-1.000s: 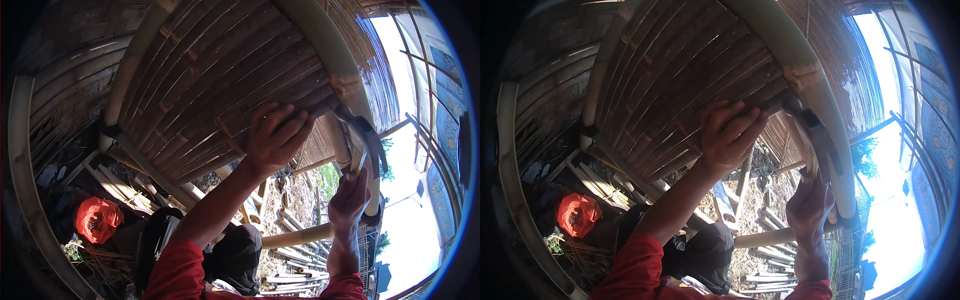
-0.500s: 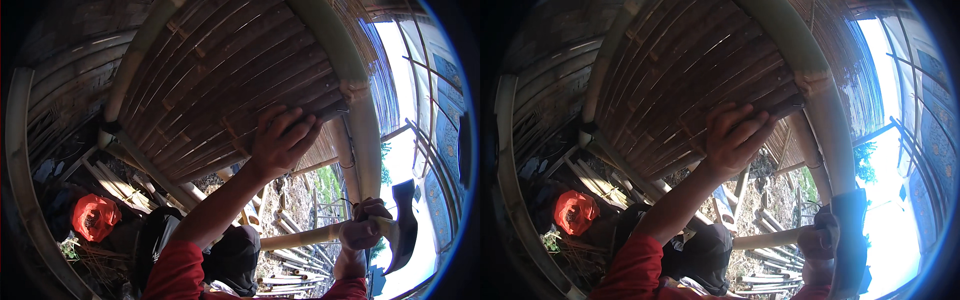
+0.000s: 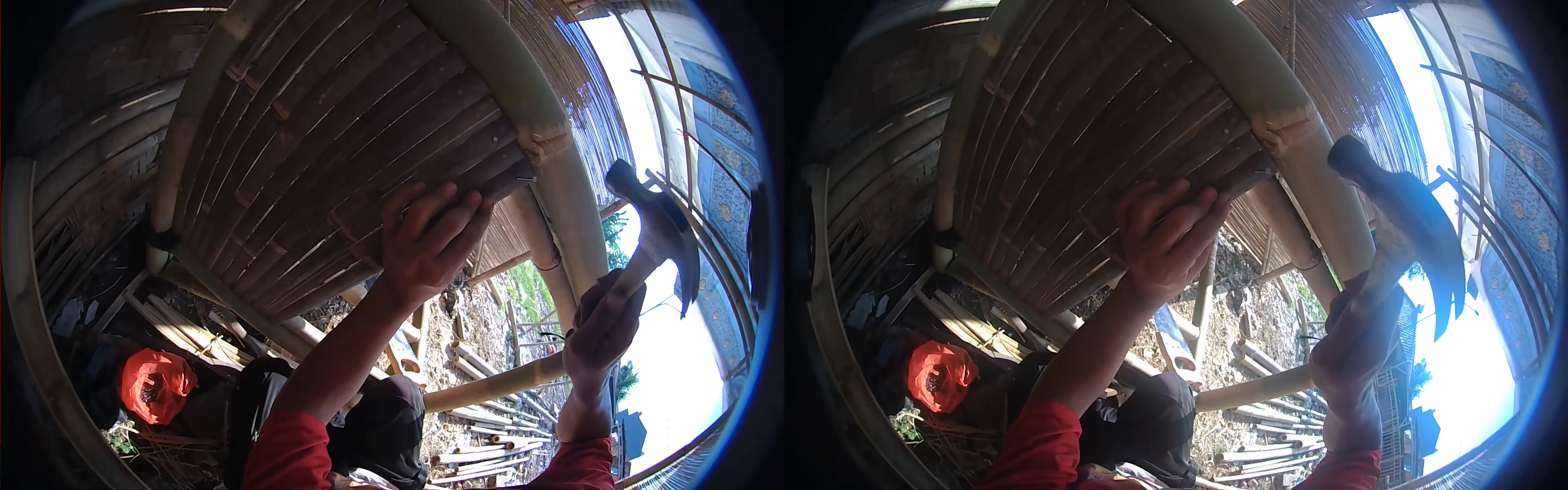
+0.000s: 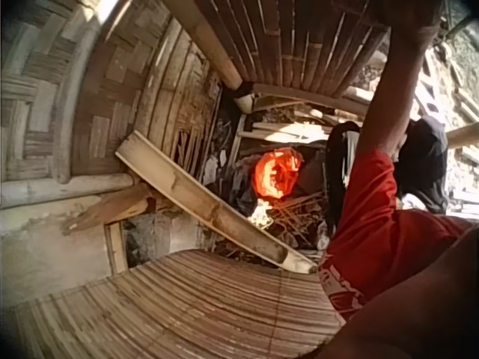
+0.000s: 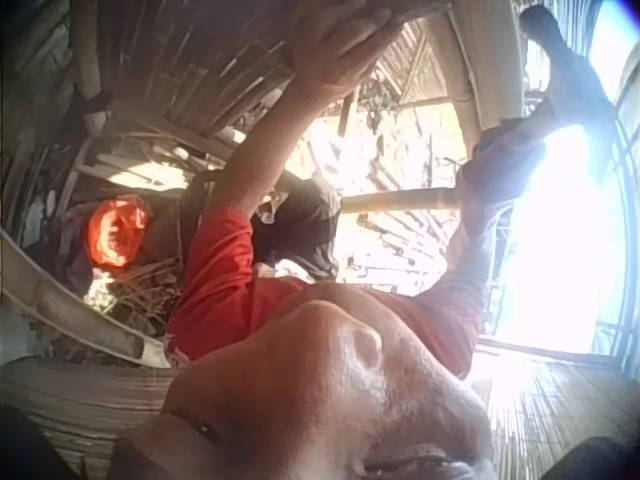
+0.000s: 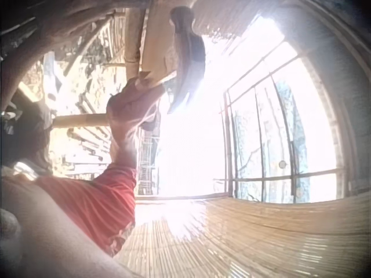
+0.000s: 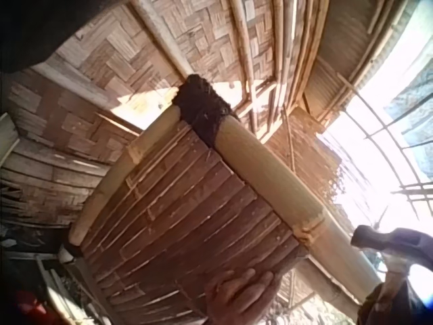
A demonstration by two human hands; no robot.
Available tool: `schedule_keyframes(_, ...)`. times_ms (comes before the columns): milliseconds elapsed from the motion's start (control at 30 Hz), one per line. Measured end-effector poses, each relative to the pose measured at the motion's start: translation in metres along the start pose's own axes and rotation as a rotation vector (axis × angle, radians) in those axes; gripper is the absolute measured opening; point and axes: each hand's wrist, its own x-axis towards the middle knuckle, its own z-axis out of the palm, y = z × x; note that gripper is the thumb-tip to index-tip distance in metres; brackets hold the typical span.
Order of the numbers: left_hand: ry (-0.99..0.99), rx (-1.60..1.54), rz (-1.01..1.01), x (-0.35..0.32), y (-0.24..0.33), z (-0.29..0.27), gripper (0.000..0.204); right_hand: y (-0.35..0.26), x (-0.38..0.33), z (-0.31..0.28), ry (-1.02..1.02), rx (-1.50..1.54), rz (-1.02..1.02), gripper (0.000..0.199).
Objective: The person constructs a bamboo structure by sawing bamboo slats with a hand saw, aligning them onto the frame, and securing them with nails using a hammer.
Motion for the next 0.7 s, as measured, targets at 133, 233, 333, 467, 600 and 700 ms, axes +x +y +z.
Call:
schedule_keyframes(133, -0.006, 0.019, 0.0, 0.001, -0.003, 0.0, 0.021, -0.003, 0.013, -0.01, -0.219, -0.204, 0.026, 0.036)
schedule_keyframes(233, 0.013, -0.025, -0.02, 0.0, 0.0, 0.001, 0.022, 0.003, 0.005, -0.028, 0.08, 0.149, 0.04, 0.038)
schedule_keyframes(333, -0.001, 0.005, -0.006, 0.002, -0.001, 0.0, 0.023, 0.023, 0.004, 0.0, 0.0, -0.351, -0.321, 0.023)
schedule_keyframes(467, 0.004, 0.002, -0.004, 0.0, -0.003, -0.001, 0.023, 0.015, 0.005, -0.002, -0.071, -0.141, -0.029, 0.027)
schedule_keyframes(600, 0.022, -0.01, 0.005, 0.003, 0.001, 0.002, 0.021, 0.022, -0.013, -0.004, 0.055, 0.01, -0.055, 0.034)
schedule_keyframes(700, 0.016, 0.009, 0.015, -0.002, -0.006, 0.0, 0.021, 0.006, 0.005, 0.005, -0.361, -0.302, -0.169, 0.036)
